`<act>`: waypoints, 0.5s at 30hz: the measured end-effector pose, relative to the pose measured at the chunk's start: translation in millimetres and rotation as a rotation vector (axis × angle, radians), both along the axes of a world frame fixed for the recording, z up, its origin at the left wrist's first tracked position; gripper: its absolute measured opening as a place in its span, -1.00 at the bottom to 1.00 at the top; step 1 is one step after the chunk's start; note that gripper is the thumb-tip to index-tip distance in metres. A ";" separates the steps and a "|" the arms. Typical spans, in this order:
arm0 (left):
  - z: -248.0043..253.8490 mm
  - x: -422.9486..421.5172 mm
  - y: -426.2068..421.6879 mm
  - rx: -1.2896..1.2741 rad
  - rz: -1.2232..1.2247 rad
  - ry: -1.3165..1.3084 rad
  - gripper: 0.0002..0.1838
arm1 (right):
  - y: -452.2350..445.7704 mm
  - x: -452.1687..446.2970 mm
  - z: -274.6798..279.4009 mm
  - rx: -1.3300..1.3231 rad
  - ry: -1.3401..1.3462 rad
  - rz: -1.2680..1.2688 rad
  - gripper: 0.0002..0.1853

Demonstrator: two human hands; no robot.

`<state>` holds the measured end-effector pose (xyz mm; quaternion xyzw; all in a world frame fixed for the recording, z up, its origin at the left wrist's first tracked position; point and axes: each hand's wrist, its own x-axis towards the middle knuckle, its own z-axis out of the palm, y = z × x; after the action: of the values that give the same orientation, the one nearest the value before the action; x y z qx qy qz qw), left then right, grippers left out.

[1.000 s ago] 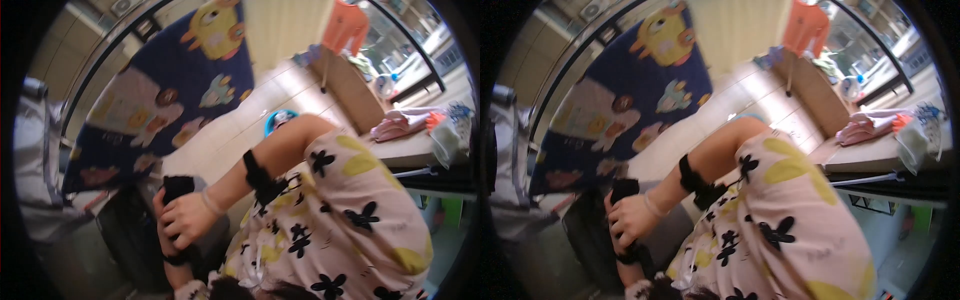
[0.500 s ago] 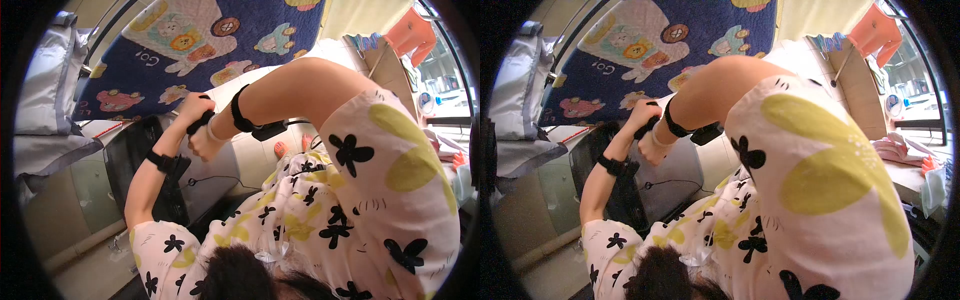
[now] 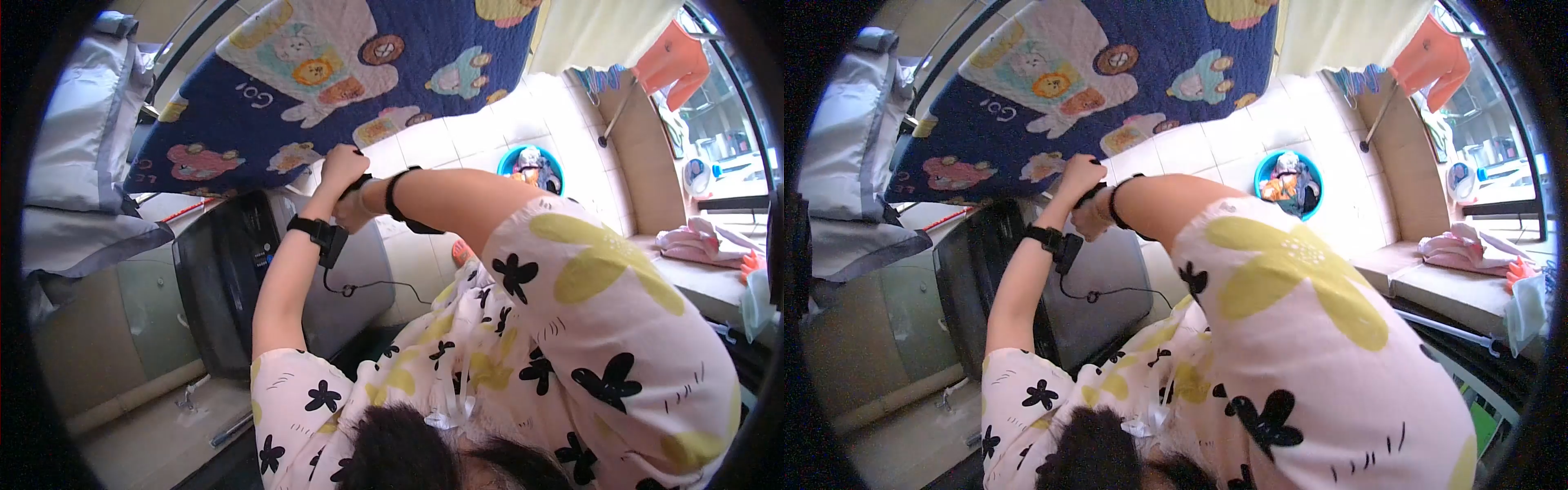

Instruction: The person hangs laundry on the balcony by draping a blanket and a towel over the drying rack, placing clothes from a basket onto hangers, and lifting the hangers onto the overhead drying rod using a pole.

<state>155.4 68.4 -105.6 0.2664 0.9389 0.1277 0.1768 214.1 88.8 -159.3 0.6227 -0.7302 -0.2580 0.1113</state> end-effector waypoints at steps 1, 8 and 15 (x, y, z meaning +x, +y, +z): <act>-2.4 -4.7 -3.6 0.002 0.033 -0.074 -0.58 | 12.5 6.8 0.2 -0.197 -0.031 0.062 -0.88; -5.4 0.9 -62.1 0.937 0.706 -1.232 -0.77 | 111.4 59.6 29.9 -0.927 -0.616 -0.375 -0.63; -1.6 65.9 -32.9 0.824 -0.188 -0.021 -0.84 | 194.3 80.5 37.2 -1.259 -0.907 -1.406 -0.35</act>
<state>221.3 35.5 -107.3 0.3980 0.7790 0.4785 0.0757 294.6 283.2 -122.1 -0.0744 -0.9034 0.4199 -0.0440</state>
